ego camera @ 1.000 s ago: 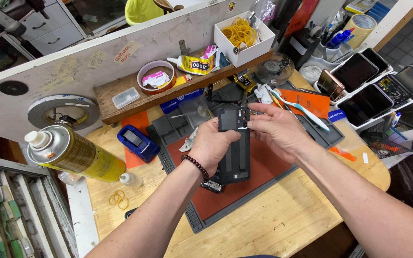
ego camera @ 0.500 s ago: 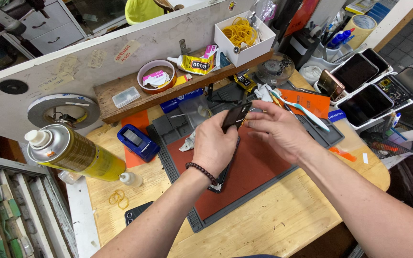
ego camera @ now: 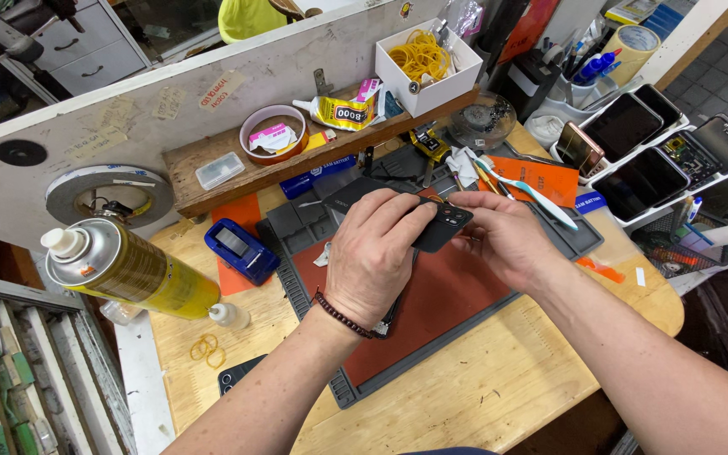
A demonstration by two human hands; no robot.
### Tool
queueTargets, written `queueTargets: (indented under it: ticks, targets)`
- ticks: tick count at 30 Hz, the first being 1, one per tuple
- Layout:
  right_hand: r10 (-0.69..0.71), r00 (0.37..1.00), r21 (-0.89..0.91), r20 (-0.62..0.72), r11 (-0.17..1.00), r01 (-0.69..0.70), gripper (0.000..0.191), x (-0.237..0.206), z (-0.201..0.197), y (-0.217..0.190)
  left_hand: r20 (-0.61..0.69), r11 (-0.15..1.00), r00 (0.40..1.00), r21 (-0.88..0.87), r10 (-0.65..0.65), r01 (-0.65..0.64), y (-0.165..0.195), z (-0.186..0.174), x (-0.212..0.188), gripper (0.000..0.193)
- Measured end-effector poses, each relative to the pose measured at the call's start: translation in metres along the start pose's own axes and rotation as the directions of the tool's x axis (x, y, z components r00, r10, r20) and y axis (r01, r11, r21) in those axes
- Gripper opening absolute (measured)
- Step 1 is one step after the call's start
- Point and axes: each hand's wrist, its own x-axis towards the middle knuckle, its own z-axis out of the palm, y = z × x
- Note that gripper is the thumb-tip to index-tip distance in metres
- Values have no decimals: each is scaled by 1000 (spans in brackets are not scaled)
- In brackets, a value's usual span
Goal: The person removes a rubber band from a smartphone back cover, then places the back cover onto the phone body and presses the edges to secure it. The person repeatedly removes and reattaches the back cover, inspecting the fit and wiping the phone with a cloth.
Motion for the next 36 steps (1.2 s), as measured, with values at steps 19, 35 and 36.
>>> queueTargets:
  ticks: [19, 35, 36]
  targets:
    - [-406, 913, -461, 39, 804, 377, 43, -17, 37, -11, 555, -72, 323, -574, -766, 816, -26, 16, -1, 17]
    - [-572, 802, -756, 169, 447, 478, 57, -31, 66, -23, 518, 68, 381, -524, -766, 849, -17, 29, 1, 16]
    - [-575, 798, -762, 181, 431, 483, 56, -32, 66, -23, 519, 75, 383, -518, -764, 852, -17, 29, 1, 16]
